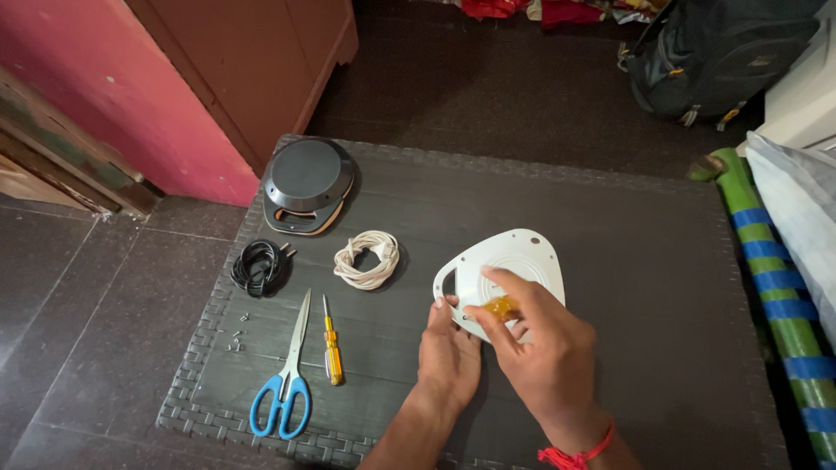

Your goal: The person assembles a triangular power adapter by placing a blue internal hub into a white plastic frame, fitting a white cover over it, and using a screwdriver to tighten screws. They use scissors and a screwdriver to trim and strip the ends of a white electrical wire.

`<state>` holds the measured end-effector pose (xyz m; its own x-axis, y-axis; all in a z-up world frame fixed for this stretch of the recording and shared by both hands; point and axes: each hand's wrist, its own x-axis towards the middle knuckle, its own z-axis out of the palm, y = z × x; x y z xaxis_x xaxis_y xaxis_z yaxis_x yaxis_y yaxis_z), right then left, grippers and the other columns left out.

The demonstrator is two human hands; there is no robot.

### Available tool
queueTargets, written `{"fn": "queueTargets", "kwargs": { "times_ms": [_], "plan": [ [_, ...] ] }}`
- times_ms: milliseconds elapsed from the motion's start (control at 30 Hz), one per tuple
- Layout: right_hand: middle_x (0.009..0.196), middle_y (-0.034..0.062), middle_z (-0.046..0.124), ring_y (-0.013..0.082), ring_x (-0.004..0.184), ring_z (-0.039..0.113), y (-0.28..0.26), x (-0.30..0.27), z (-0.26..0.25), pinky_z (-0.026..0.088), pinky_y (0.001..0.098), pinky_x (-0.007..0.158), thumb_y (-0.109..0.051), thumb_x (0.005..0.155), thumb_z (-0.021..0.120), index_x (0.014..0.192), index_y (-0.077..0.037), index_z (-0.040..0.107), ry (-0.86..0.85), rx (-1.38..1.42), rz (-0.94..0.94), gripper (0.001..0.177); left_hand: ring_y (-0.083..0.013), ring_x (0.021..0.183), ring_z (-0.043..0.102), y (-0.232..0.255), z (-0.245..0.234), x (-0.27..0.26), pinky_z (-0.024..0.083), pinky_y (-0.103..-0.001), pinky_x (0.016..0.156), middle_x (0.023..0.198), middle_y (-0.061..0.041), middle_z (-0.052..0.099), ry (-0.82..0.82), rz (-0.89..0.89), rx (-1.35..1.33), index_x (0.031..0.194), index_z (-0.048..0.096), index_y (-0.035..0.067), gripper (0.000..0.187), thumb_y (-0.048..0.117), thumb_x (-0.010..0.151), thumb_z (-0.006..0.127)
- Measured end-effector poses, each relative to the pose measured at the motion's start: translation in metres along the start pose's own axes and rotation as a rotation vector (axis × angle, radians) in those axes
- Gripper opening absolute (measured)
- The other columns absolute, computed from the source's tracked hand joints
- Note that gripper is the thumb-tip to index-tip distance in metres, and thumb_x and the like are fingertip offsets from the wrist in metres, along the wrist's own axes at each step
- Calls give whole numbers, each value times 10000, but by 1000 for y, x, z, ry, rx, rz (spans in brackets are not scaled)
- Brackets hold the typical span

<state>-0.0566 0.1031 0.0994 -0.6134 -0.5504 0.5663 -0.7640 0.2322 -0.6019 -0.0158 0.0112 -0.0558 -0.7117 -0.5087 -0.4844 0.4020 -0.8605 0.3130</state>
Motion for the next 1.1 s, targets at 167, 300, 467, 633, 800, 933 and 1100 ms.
{"fn": "queueTargets", "kwargs": {
  "times_ms": [167, 300, 467, 633, 800, 933, 1100],
  "plan": [
    [1141, 120, 741, 238, 930, 762, -7, 7, -4, 634, 322, 727, -31, 897, 674, 1243, -64, 672, 4, -49, -179, 348, -273, 1196, 566, -2, -2, 0, 432, -449, 1089, 1236, -160, 603, -26, 10, 9, 1095, 536, 100, 261, 324, 1065, 405],
    [1268, 157, 724, 269, 1087, 746, -5, 6, -6, 657, 314, 807, 56, 941, 580, 1306, -43, 662, -102, 206, -118, 386, -276, 1196, 553, -2, -4, -1, 432, -452, 1092, 1224, -157, 586, -50, 41, 12, 1148, 537, 96, 274, 323, 1087, 397],
    [973, 66, 816, 141, 794, 820, 0, 0, -5, 652, 236, 633, 17, 866, 682, 1127, -77, 771, -196, 169, 95, 291, -291, 1208, 563, 1, -4, 0, 430, -457, 1074, 1253, -167, 603, -29, 11, -38, 1161, 549, 81, 363, 351, 1076, 322],
    [917, 86, 807, 151, 804, 811, 0, 2, -3, 641, 238, 632, -81, 841, 801, 1001, -33, 743, -91, 144, 71, 177, -289, 1210, 571, 1, -5, 1, 433, -451, 1091, 1265, -158, 605, 66, -18, -79, 1141, 549, 78, 358, 344, 1086, 316],
    [830, 106, 785, 144, 740, 798, 8, -2, -2, 628, 256, 596, -173, 770, 898, 851, -26, 683, -48, 57, 102, 273, -278, 1199, 565, 2, -4, -1, 414, -441, 1085, 1259, -138, 613, 63, -9, -66, 1103, 573, 93, 338, 339, 1082, 341],
    [928, 120, 783, 171, 782, 791, 10, -1, -3, 625, 265, 603, -119, 810, 826, 1028, -22, 717, -91, 42, -13, 262, -280, 1217, 569, 3, -2, -1, 411, -450, 1114, 1257, -148, 613, 20, -27, -85, 1032, 546, 94, 348, 381, 1089, 358],
    [1036, 116, 784, 192, 882, 795, 2, -2, -13, 635, 271, 667, 17, 920, 664, 1155, -49, 716, -101, 63, -63, 249, -306, 1266, 556, 1, 1, -4, 399, -488, 1149, 1293, -163, 612, -64, 33, -114, 1015, 539, 90, 311, 331, 1086, 356]
  ]
}}
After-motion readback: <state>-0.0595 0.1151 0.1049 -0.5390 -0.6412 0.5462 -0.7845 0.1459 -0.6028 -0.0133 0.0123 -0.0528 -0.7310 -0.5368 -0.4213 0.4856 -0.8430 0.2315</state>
